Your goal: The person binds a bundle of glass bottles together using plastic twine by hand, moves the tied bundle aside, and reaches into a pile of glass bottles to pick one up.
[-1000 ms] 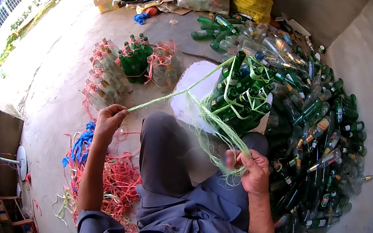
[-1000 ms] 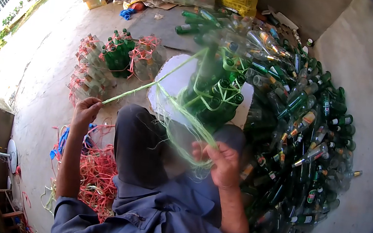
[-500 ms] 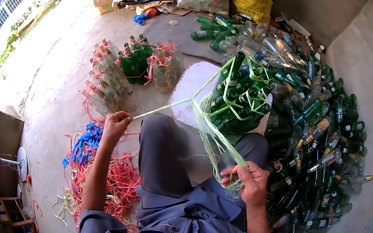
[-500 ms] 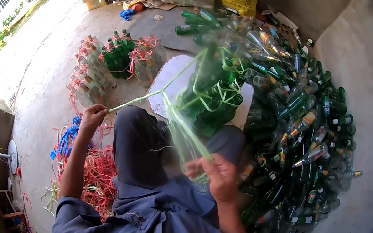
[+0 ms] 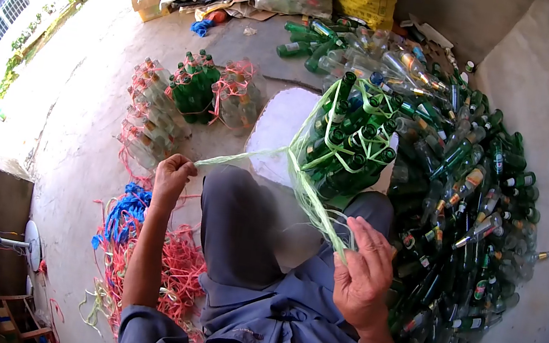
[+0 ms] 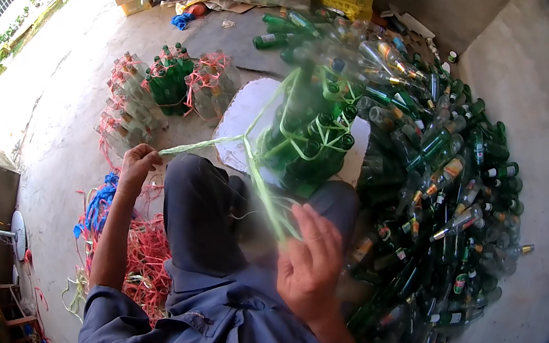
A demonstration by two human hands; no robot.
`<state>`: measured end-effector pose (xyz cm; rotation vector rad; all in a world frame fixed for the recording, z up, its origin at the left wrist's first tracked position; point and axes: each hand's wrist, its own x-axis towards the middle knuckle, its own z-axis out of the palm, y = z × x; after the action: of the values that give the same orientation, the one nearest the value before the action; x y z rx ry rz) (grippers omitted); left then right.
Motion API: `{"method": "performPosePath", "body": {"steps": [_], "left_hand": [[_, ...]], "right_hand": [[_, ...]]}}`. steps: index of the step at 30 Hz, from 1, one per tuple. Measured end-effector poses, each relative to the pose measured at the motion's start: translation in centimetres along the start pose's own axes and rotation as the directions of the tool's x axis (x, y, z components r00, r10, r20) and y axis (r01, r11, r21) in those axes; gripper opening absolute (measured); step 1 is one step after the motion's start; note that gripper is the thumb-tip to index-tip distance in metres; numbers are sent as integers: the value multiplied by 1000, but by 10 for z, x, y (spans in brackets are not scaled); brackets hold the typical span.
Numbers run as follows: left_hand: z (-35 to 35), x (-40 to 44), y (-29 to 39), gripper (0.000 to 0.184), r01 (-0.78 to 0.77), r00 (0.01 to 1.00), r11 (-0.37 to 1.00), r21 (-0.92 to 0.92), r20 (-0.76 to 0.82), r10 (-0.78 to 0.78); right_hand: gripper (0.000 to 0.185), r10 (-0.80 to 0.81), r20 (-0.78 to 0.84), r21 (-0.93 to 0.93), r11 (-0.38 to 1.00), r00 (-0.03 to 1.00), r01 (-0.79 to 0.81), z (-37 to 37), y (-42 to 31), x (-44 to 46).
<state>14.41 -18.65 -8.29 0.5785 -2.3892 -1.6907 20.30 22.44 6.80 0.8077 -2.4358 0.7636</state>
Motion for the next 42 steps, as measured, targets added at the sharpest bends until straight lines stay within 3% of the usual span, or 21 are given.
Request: {"method": "performPosePath", "body": {"steps": [1,3,4,6,7,8,11,15,17,19,20,22,24,25,27,29,33,36,39,40,42], "left_hand": [[-1,-2,3,15,13,1000,1000,-12,13,-12],[-4,-6,6,15,37,999,999,-36,41,-36],[-4,-7,6,15,33,998,998,-48,54,-30],[-4,-9,3,15,35,998,996,-78,56,-30],[-4,-10,2,15,36,998,995,-92,59,-30],[-3,-10,0,15,53,997,994,-91,68,-47],[-4,-9,-9,15,99,992,992,-83,84,-92],[-2,-9,-13,15,136,987,988,-77,92,-129],[1,-9,-13,14,108,993,993,-48,52,-106],[7,-9,-14,13,40,999,999,15,-29,-40],[9,-5,-24,13,-86,991,991,101,-89,95],[18,-15,6,14,-188,966,974,125,-158,206],[27,-26,35,17,-293,925,928,232,-178,337],[32,-30,50,18,-299,944,950,92,-117,308],[49,-41,82,20,-265,962,946,-188,13,272],[68,-47,104,21,-225,952,933,-281,142,273],[104,-45,123,48,-345,866,932,-112,346,362],[127,-50,138,68,-510,800,860,-6,364,477],[150,-42,131,67,-389,846,921,18,402,349],[158,-38,125,61,-376,851,921,-100,356,386],[164,-27,117,54,-93,880,967,-238,435,192]], "right_hand": [[4,148,33,190,970,988,-152,-1,2,-5],[3,402,174,517,740,899,-431,-4,4,-17],[18,495,239,675,534,836,-509,-8,-1,-12],[22,495,338,889,112,800,-445,2,13,-20],[25,479,387,918,-118,788,-379,6,20,-25],[32,516,469,880,-209,716,-426,6,23,-30],[27,413,498,866,-280,763,-414,9,28,-45],[24,297,621,778,-120,726,-617,-4,12,-45],[29,232,588,775,113,775,-622,5,1,-42],[25,143,583,739,317,800,-595,12,-11,-33],[21,106,602,721,353,792,-596,16,-15,-33],[13,37,640,684,427,768,-591,26,-21,-34],[13,-5,562,716,504,827,-483,36,-29,-33],[14,-30,522,726,540,852,-426,40,-32,-32],[15,-72,544,702,584,836,-407,46,-37,-32],[15,-125,519,702,626,846,-338,54,-42,-32],[18,-145,539,656,691,830,-305,66,-50,-35],[19,-169,546,673,672,821,-309,80,-51,-43],[20,-175,538,713,616,825,-335,92,-55,-49],[20,-176,536,727,593,826,-346,95,-56,-50],[21,-187,551,720,600,814,-350,98,-57,-49]]}}
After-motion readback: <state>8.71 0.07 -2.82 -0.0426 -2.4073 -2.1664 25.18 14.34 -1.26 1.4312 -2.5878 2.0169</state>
